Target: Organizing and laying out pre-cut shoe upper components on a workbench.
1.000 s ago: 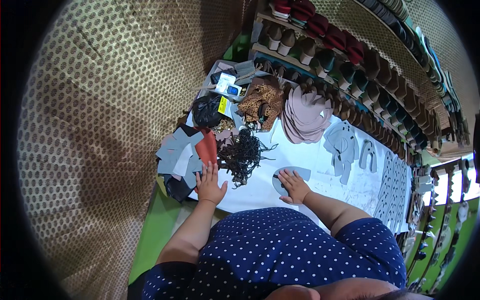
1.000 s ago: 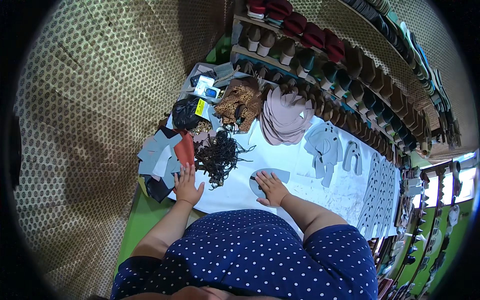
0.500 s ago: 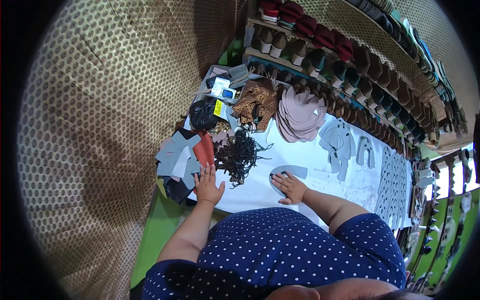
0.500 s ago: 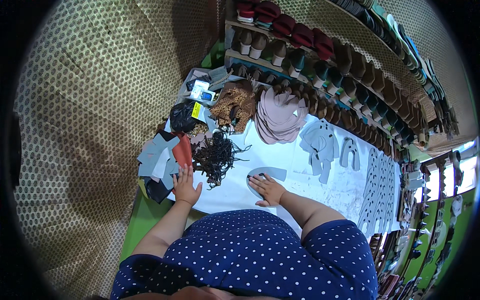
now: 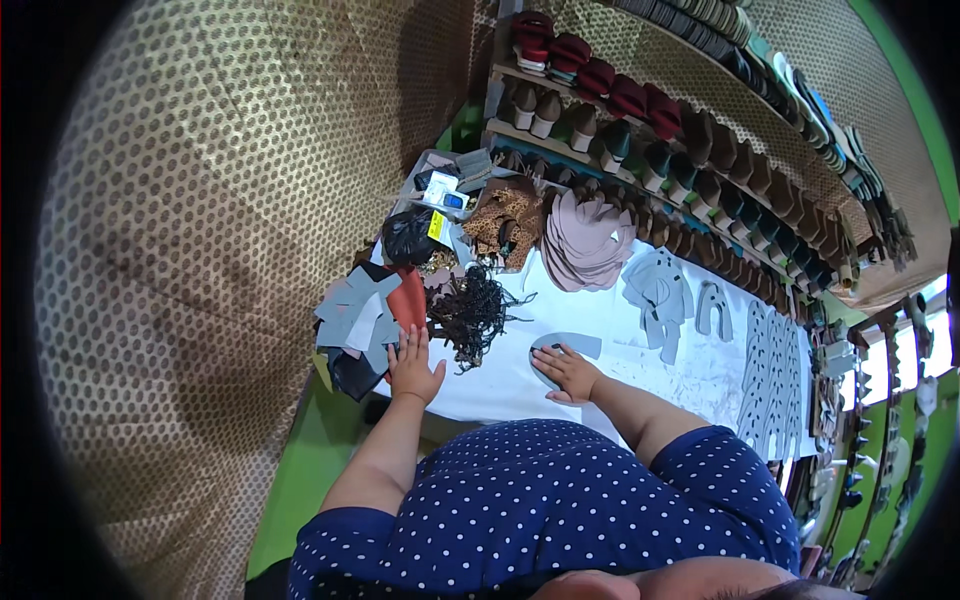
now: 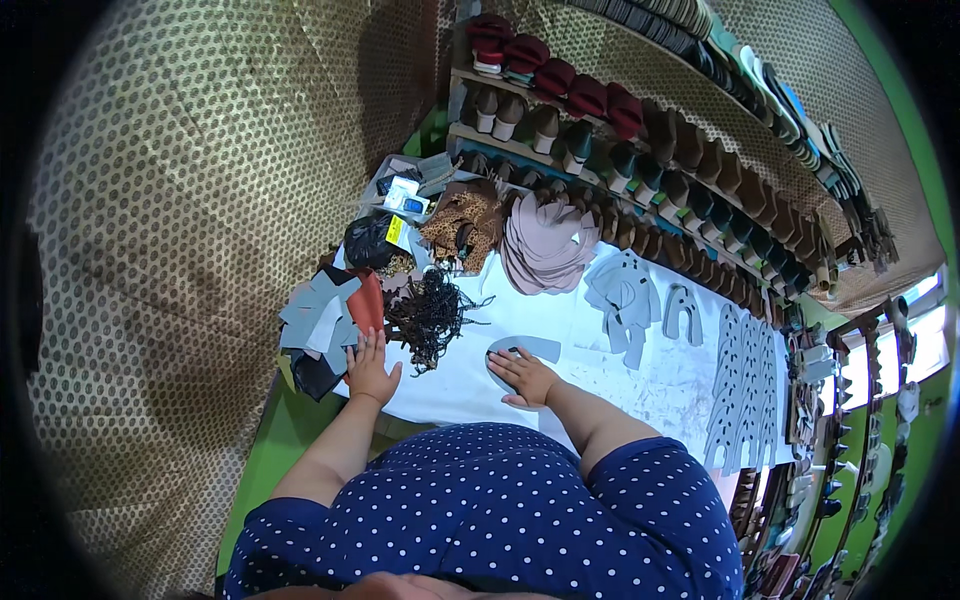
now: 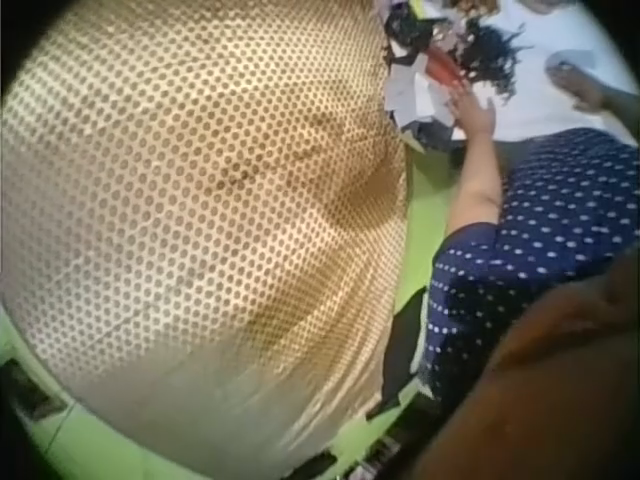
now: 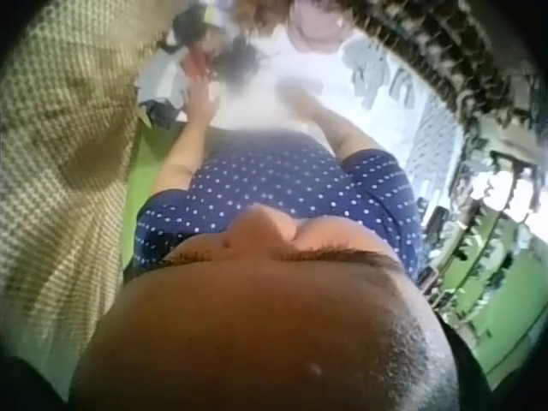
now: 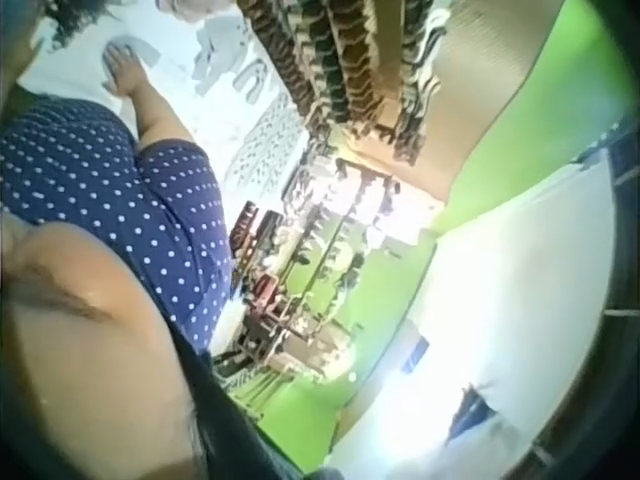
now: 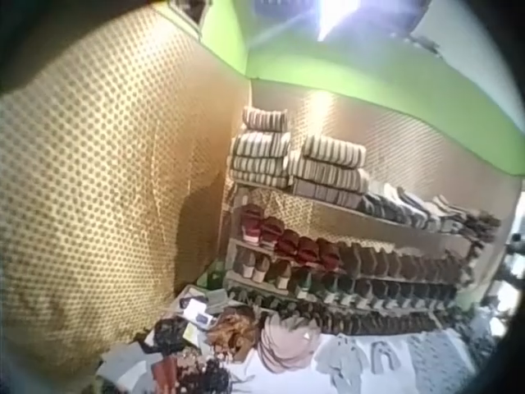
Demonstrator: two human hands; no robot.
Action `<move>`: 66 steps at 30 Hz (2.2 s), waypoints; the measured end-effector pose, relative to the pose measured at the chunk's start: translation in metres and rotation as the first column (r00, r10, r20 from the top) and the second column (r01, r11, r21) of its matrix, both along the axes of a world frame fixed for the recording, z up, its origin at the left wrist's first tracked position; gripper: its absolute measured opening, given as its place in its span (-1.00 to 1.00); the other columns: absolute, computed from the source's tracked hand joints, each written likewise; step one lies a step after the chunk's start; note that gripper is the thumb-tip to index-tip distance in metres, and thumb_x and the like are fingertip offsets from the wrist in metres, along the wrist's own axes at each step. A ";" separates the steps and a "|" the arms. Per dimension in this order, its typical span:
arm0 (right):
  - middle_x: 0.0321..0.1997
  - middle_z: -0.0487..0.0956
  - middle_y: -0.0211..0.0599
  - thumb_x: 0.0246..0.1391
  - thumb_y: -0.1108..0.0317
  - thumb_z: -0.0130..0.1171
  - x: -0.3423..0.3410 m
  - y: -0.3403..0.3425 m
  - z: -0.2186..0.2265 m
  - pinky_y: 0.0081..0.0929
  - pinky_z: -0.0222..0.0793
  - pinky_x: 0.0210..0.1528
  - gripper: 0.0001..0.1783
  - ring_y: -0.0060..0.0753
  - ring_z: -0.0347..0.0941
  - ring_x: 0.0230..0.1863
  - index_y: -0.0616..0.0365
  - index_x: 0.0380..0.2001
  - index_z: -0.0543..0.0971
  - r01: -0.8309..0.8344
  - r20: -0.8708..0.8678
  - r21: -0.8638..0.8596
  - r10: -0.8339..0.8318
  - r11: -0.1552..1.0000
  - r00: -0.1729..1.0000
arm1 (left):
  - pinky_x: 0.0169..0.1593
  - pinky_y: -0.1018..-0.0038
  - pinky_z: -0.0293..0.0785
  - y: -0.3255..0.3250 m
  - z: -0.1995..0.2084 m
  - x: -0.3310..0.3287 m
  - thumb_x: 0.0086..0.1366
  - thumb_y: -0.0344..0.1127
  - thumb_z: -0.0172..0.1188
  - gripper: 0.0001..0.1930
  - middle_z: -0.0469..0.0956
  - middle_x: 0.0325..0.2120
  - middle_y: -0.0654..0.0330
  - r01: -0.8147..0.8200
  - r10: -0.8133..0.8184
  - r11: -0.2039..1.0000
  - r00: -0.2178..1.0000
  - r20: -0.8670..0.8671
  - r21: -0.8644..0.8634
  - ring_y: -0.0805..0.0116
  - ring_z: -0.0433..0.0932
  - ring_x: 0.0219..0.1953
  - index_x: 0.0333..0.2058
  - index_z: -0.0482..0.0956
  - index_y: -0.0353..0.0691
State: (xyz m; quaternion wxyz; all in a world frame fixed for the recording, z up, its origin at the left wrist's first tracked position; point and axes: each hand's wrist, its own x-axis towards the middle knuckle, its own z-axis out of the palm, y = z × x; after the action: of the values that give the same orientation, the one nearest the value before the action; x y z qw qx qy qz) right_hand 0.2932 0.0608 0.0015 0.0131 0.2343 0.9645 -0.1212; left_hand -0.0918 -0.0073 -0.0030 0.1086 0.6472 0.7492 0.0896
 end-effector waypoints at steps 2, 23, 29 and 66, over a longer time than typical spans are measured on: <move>0.55 0.15 -0.20 0.25 -0.12 -0.02 -0.003 0.000 0.001 0.11 -0.21 0.54 -0.17 -0.13 -0.02 0.57 0.01 0.48 0.12 0.027 -0.021 -0.013 -0.027 1.000 0.999 | 0.50 -0.02 -0.30 0.002 0.001 0.001 0.26 0.12 0.15 -0.09 -0.03 0.50 0.08 0.000 0.000 1.000 1.000 -0.002 0.023 0.07 -0.12 0.53 0.47 0.00 -0.10; -0.29 0.67 -0.30 0.03 0.35 0.29 0.115 0.012 0.076 0.10 0.23 0.34 -0.85 -0.12 0.59 -0.09 -0.06 -0.27 0.68 0.539 -0.358 -0.165 -0.559 0.826 0.748 | 0.43 -0.29 -0.44 -0.021 0.029 0.111 0.31 0.01 0.12 -0.13 -0.19 0.53 0.11 -0.061 0.062 0.998 0.991 -0.115 0.017 0.08 -0.25 0.55 0.47 -0.04 -0.17; -0.23 0.69 -0.14 0.07 0.36 0.29 0.263 -0.011 0.124 -0.26 0.48 -0.07 -0.79 -0.04 0.58 -0.15 0.04 -0.19 0.72 0.777 -0.562 -0.259 -0.744 0.574 0.362 | 0.46 -0.22 -0.42 0.005 0.028 0.217 0.34 0.03 0.10 -0.15 -0.23 0.53 0.01 0.117 -0.120 0.991 0.991 -0.059 -0.057 -0.01 -0.30 0.55 0.48 -0.04 -0.13; -0.03 0.67 -0.14 0.14 0.27 0.21 0.488 0.226 -0.014 -0.06 0.40 0.20 -0.70 -0.01 0.55 0.07 0.02 -0.05 0.66 0.920 -0.164 -0.351 -0.978 0.177 0.126 | 0.35 -0.46 -0.37 0.079 0.045 0.363 -0.14 0.32 0.52 0.53 -0.72 0.46 -0.15 -0.040 0.005 0.749 0.998 -0.055 -0.661 -0.46 -0.68 0.44 0.47 -0.55 0.01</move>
State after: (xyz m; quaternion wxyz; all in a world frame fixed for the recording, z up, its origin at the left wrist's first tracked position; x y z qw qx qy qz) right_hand 0.7817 0.2871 -0.0129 -0.2213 0.7655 0.5627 -0.2198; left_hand 0.2709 0.0715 0.0423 0.3108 0.5599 0.7426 -0.1962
